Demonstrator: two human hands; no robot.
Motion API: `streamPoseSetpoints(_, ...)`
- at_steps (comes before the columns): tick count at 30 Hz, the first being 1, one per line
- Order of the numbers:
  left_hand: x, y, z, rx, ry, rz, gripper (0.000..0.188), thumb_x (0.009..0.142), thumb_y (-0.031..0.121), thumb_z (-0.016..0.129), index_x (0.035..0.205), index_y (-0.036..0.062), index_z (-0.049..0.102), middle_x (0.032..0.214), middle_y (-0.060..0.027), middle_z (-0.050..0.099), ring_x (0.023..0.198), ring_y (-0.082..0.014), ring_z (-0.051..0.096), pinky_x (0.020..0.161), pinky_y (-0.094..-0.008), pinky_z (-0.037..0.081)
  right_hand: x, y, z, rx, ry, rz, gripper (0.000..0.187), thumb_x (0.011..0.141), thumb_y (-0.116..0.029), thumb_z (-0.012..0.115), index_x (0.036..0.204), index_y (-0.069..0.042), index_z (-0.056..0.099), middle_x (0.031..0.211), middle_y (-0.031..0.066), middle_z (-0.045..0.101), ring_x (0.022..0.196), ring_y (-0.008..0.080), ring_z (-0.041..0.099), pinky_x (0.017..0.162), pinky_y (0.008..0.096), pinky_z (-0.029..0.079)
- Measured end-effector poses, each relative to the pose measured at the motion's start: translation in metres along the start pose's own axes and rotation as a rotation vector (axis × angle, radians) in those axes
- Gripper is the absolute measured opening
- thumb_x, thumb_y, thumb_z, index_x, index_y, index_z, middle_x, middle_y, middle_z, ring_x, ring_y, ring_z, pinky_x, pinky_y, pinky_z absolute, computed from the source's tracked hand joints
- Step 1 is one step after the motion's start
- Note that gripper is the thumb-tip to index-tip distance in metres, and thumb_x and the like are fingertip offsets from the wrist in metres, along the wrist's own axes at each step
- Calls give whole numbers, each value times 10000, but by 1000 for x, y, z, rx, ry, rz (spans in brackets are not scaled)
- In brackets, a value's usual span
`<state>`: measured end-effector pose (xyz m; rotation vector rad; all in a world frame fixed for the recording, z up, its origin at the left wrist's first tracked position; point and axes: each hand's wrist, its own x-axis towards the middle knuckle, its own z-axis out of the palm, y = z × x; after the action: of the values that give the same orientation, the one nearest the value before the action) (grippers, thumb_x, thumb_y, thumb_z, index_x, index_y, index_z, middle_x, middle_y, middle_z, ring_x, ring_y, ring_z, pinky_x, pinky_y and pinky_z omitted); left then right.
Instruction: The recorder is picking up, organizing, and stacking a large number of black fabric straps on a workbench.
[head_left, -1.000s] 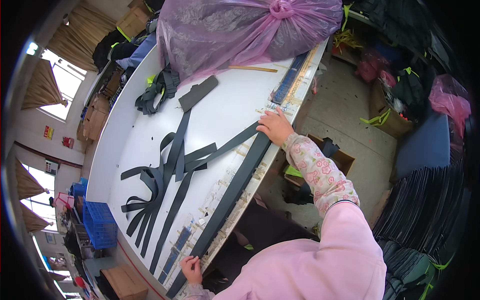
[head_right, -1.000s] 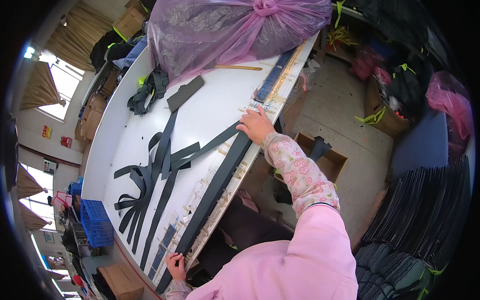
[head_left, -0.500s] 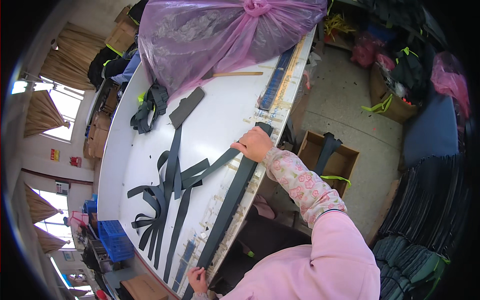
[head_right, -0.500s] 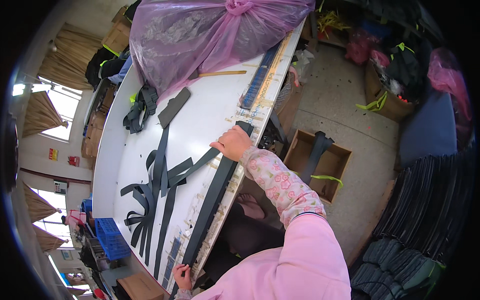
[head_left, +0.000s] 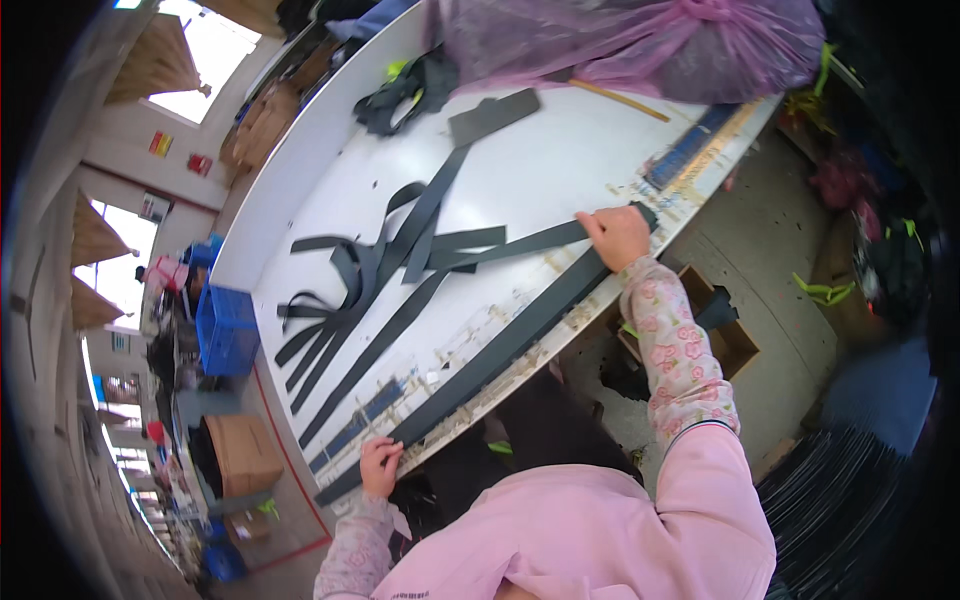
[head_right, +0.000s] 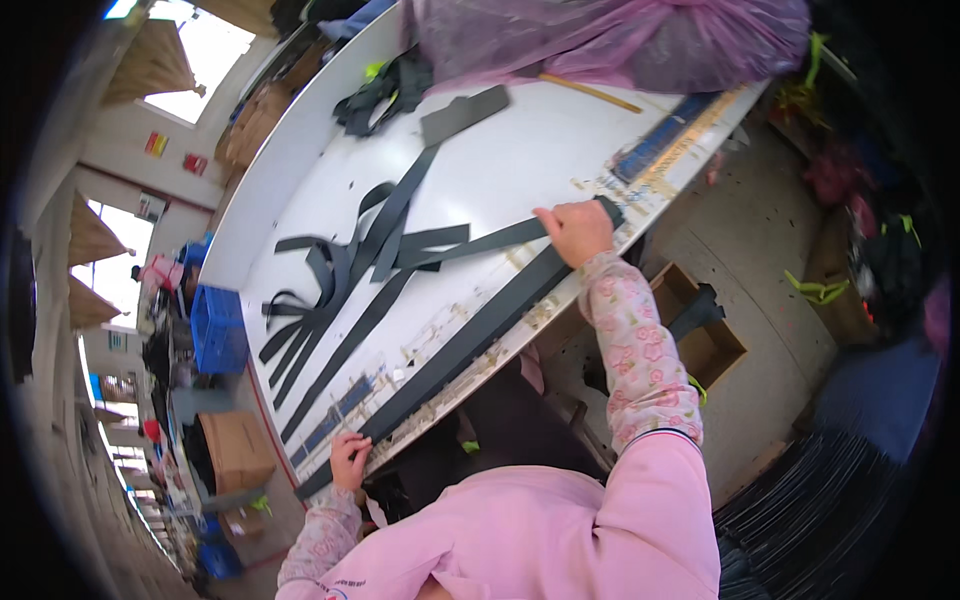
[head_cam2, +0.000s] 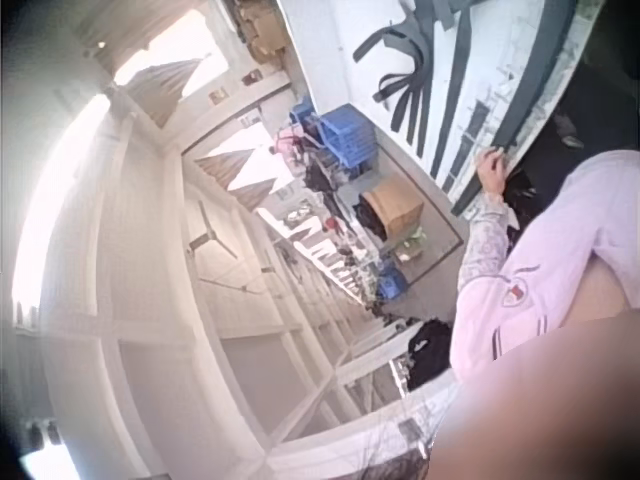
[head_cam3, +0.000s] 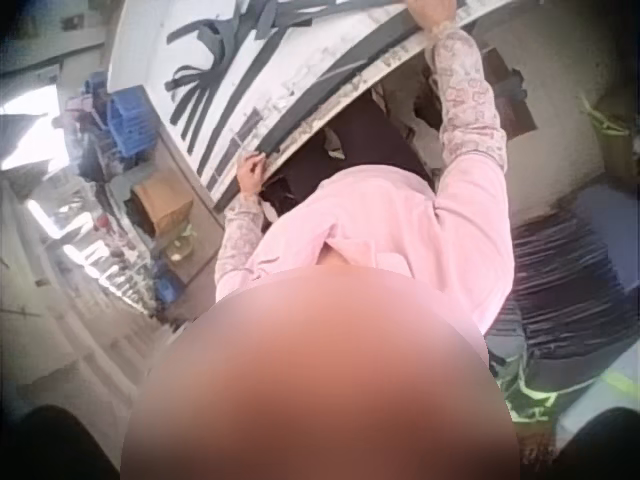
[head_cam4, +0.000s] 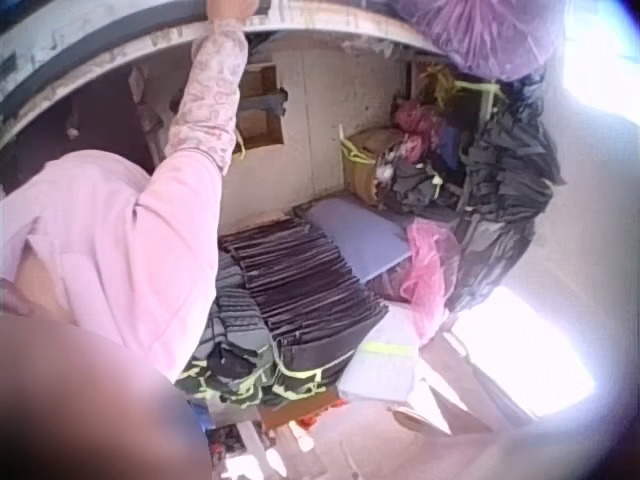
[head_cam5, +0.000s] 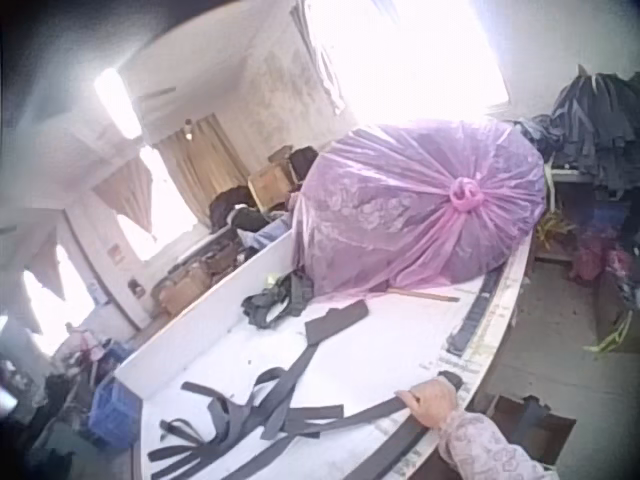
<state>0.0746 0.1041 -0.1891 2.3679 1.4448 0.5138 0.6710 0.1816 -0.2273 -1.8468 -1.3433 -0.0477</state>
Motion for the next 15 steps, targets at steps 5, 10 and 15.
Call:
streamPoseSetpoints(5, 13, -9, 4, -83, -6, 16, 112, 799, 89, 763, 909, 106, 773, 1002, -57, 665, 947, -273, 584, 837, -374, 459, 4, -36, 3, 64, -4, -41, 266, 902, -264, 692, 758, -39, 687, 757, 139, 672, 720, 345, 633, 688, 447, 490)
streamPoseSetpoints(10, 1, -21, 3, -164, 46, 55, 128, 791, 82, 766, 916, 112, 772, 994, -44, 656, 930, -245, 578, 855, -360, 439, -52, -191, 55, 467, -781, -176, 150, 867, -199, 709, 911, -56, 697, 825, 135, 676, 790, 309, 661, 725, 396, 520)
streamPoseSetpoints(15, -5, -26, 9, -291, 127, 66, 147, 778, 71, 772, 917, 121, 774, 985, -33, 661, 933, -239, 578, 857, -352, 446, -95, -252, 119, 152, -983, -254, 194, 832, -235, 741, 963, -98, 698, 938, 108, 692, 885, 306, 676, 784, 402, 533)
